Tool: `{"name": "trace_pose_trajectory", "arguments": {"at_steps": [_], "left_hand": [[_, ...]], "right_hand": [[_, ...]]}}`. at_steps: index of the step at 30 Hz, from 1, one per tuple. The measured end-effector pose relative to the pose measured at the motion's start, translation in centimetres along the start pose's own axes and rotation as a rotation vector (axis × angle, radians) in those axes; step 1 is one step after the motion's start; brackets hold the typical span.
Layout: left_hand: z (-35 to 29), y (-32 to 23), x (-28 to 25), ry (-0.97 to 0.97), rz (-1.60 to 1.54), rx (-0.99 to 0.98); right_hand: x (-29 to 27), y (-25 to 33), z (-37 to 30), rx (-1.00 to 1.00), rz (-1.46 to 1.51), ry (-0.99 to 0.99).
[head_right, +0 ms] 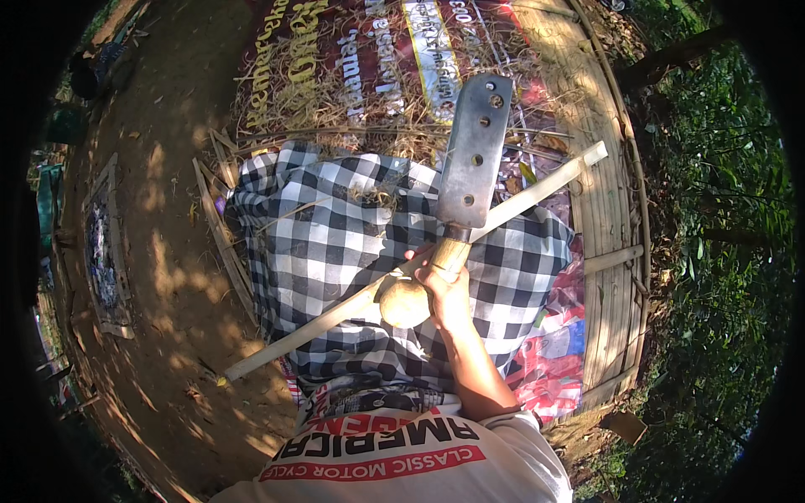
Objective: The person uses a large knife to shave thin strips of wood from a long piece of bamboo or wood branch.
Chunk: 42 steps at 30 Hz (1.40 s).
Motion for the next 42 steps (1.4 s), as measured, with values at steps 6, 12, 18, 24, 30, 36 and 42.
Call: {"name": "trace_pose_trajectory", "arguments": {"at_steps": [6, 12, 18, 24, 30, 36, 42], "left_hand": [[-0.1, 0.8, -0.9, 0.0, 0.017, -0.022], [-1.4, 3.1, -4.4, -0.01, 0.105, -0.106], [-2.3, -7.5, -26.7, -0.522, -0.178, 0.44], [-24.5, -28.4, 1.4, -0.558, 0.484, 1.512], [-19.1, -28.0, 11.4, -0.278, 1.092, 1.377], [-15.1, -27.7, 9.8, -0.315, 0.982, 1.436], [-12.8, -27.5, 9.7, -0.255, 0.834, 1.321]], "right_hand": [[0.6, 0.0, 0.0, -0.004, -0.012, 0.021], [1.0, -0.5, 0.2, 0.021, -0.002, 0.041], [2.3, -0.2, 0.4, 0.054, 0.044, 0.091], [3.9, -0.7, 0.6, 0.039, 0.029, 0.112], [5.0, -0.1, 0.7, 0.075, 0.085, 0.142], [0.1, 4.7, 2.4, -0.086, -0.603, 0.067], [-2.5, 4.6, -0.9, 0.14, -0.696, 0.152]]}}
Point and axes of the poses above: each hand's wrist, its own z-axis towards the middle knuckle, its own x-axis out of the palm, y = z × x, the point moved 7 cm from there along z, towards the middle knuckle, and after that the axes turned 7 degrees about -y, right-handed, at the moved point
